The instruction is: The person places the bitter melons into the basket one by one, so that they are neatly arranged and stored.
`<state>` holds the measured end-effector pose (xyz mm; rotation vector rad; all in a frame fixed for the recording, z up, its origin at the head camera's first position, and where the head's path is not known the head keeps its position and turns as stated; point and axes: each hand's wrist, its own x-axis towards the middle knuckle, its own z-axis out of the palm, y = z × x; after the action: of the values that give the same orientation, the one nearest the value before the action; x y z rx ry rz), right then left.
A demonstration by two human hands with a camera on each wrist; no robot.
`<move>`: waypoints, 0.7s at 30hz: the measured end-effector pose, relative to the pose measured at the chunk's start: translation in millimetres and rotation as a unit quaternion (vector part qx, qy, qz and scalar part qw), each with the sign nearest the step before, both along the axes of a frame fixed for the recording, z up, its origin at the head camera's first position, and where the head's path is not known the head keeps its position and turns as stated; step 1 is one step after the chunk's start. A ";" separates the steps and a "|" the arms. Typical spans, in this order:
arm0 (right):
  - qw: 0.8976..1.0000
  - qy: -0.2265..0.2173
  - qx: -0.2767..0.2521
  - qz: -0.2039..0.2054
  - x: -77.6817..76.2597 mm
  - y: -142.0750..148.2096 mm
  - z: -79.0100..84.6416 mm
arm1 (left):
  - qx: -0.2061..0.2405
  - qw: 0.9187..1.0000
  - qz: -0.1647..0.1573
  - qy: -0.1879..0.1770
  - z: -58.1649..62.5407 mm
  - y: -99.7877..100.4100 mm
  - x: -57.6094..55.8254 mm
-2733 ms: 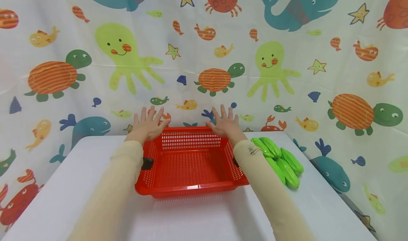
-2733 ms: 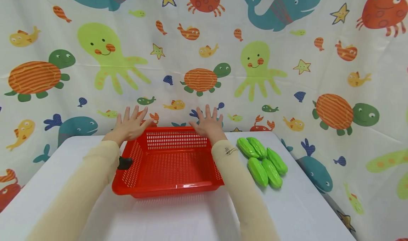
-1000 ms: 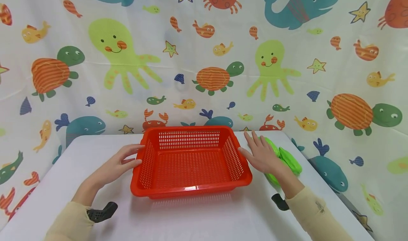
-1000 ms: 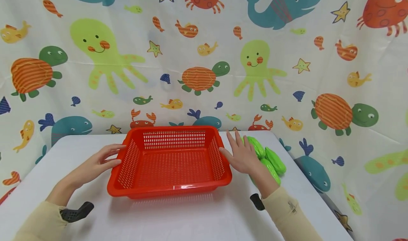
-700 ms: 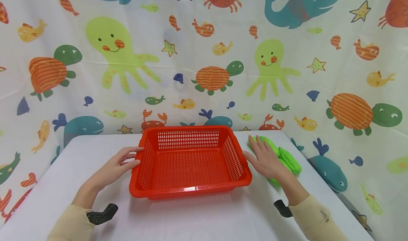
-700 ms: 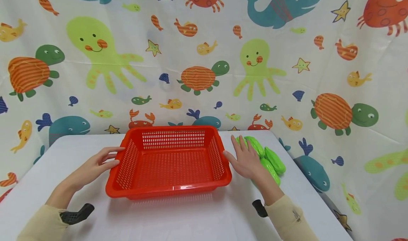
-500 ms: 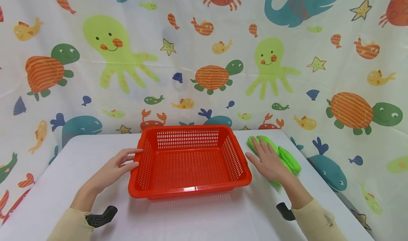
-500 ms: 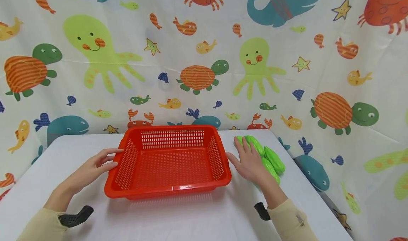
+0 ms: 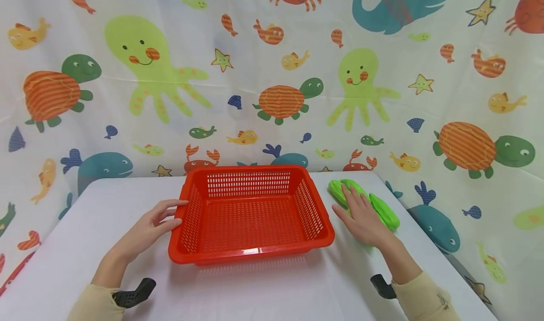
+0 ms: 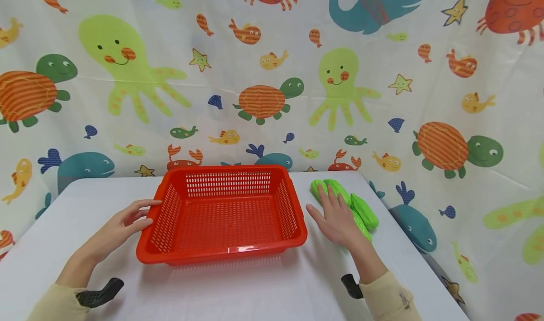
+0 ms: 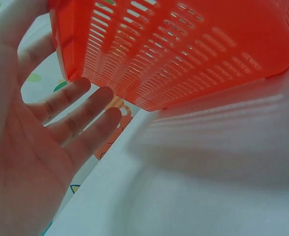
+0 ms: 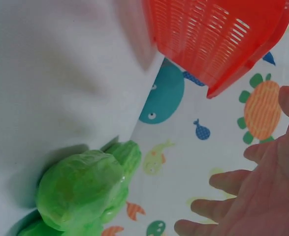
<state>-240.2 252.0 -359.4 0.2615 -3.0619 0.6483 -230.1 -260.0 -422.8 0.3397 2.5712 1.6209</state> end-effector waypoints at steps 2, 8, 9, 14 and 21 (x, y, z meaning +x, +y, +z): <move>1.000 0.003 -0.007 -0.003 0.6 2.5 -1.3 | 0.003 1.000 0.003 -0.003 -0.5 0.9 0.4; 0.998 0.040 -0.039 -0.009 -0.2 16.9 -10.1 | 0.011 1.000 0.012 -0.006 -3.2 2.1 2.9; 0.998 0.044 -0.044 -0.011 -0.6 20.1 -12.1 | 0.012 1.000 0.012 -0.007 -3.7 2.0 3.2; 0.997 0.046 -0.059 -0.032 0.7 40.5 -19.2 | 0.011 1.000 0.011 -0.004 -5.4 1.6 2.5; 0.995 0.051 -0.066 -0.052 9.8 71.8 -30.8 | 0.009 1.000 0.008 -0.005 -5.7 2.1 0.1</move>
<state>-230.4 323.8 -390.3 0.1293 -2.8979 0.8005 -230.0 -257.8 -428.5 0.3132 2.5595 1.6481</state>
